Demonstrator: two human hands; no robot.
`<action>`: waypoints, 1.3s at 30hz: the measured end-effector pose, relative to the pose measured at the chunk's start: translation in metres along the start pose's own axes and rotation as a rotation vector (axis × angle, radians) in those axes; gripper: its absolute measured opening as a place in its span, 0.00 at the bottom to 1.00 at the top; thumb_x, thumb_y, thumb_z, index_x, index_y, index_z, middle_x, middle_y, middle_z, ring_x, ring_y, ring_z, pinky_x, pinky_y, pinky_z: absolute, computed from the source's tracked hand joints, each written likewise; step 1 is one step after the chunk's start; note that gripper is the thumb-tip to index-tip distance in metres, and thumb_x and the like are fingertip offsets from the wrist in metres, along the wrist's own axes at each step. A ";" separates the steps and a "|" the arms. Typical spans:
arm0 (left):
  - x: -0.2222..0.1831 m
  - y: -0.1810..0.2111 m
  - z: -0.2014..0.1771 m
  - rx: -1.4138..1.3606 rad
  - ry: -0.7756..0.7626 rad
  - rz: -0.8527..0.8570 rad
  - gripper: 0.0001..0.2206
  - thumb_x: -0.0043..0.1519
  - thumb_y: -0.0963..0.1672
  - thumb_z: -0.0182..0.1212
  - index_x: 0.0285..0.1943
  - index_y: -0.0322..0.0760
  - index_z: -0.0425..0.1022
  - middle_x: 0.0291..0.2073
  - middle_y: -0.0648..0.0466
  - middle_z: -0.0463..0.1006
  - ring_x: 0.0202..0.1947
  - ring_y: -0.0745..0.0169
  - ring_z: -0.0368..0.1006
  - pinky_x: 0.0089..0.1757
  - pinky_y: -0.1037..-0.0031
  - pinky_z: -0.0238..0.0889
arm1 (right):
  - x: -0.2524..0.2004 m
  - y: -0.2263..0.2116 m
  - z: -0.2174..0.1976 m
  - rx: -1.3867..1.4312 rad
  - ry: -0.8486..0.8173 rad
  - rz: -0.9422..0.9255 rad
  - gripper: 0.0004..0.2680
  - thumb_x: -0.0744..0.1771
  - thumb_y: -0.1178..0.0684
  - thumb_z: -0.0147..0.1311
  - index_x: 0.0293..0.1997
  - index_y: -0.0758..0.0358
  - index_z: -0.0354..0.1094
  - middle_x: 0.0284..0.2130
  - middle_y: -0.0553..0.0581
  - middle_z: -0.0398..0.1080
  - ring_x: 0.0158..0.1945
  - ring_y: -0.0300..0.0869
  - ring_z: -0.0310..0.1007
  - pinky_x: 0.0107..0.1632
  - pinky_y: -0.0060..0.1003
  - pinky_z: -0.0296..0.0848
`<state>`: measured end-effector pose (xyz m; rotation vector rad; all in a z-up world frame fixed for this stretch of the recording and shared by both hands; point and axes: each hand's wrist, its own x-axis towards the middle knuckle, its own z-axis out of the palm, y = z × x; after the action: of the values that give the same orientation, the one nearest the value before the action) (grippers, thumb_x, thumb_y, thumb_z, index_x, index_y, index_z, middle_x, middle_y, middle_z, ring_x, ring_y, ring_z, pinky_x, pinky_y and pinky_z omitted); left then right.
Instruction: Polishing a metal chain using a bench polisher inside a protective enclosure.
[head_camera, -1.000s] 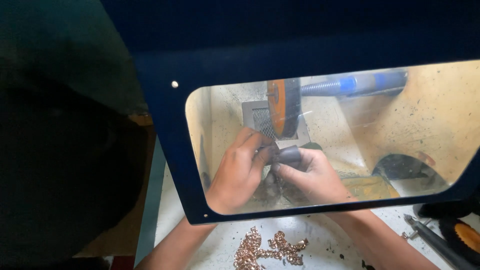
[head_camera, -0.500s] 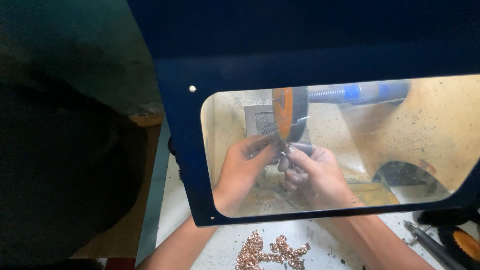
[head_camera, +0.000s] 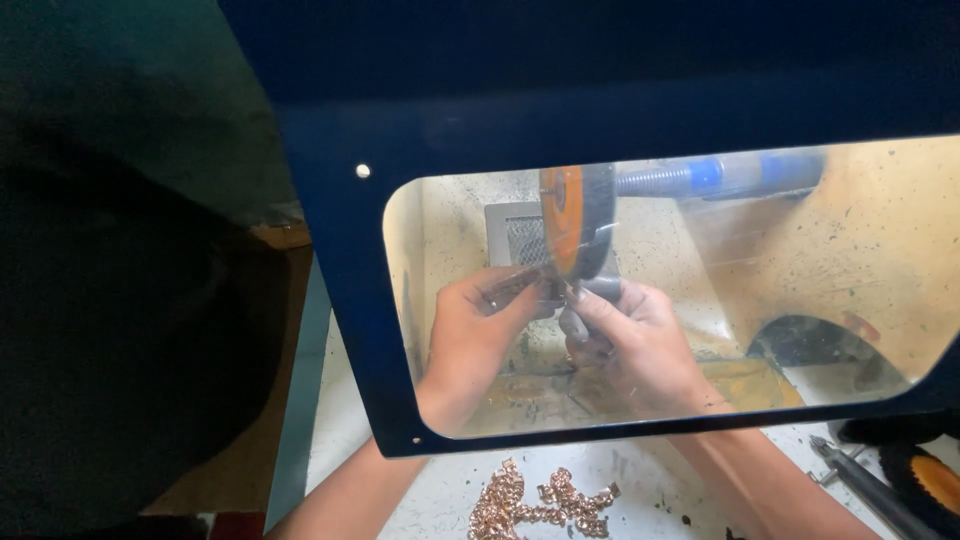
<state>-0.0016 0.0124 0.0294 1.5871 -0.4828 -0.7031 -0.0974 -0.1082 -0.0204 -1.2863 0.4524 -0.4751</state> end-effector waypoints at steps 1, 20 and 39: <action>0.003 -0.003 -0.001 -0.001 -0.003 -0.002 0.18 0.60 0.46 0.65 0.57 0.34 0.80 0.50 0.43 0.85 0.59 0.47 0.77 0.59 0.57 0.64 | 0.002 0.003 0.000 -0.001 0.003 0.002 0.09 0.69 0.55 0.58 0.29 0.67 0.68 0.13 0.51 0.59 0.18 0.34 0.55 0.22 0.30 0.60; 0.008 -0.024 0.003 -0.050 0.019 0.037 0.16 0.57 0.47 0.70 0.51 0.37 0.82 0.44 0.44 0.86 0.55 0.49 0.80 0.58 0.52 0.67 | 0.002 0.007 -0.018 0.041 0.033 0.002 0.08 0.67 0.56 0.58 0.27 0.64 0.67 0.12 0.54 0.60 0.16 0.37 0.56 0.19 0.33 0.61; 0.003 -0.036 -0.011 -0.130 -0.153 0.506 0.10 0.56 0.40 0.64 0.46 0.34 0.79 0.40 0.49 0.83 0.44 0.58 0.82 0.52 0.68 0.80 | -0.015 0.003 -0.012 0.007 -0.038 -0.160 0.10 0.67 0.58 0.55 0.23 0.67 0.66 0.13 0.52 0.57 0.16 0.37 0.52 0.17 0.33 0.53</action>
<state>0.0050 0.0232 -0.0060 1.2228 -0.8942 -0.4567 -0.1157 -0.1083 -0.0254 -1.3286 0.3171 -0.5854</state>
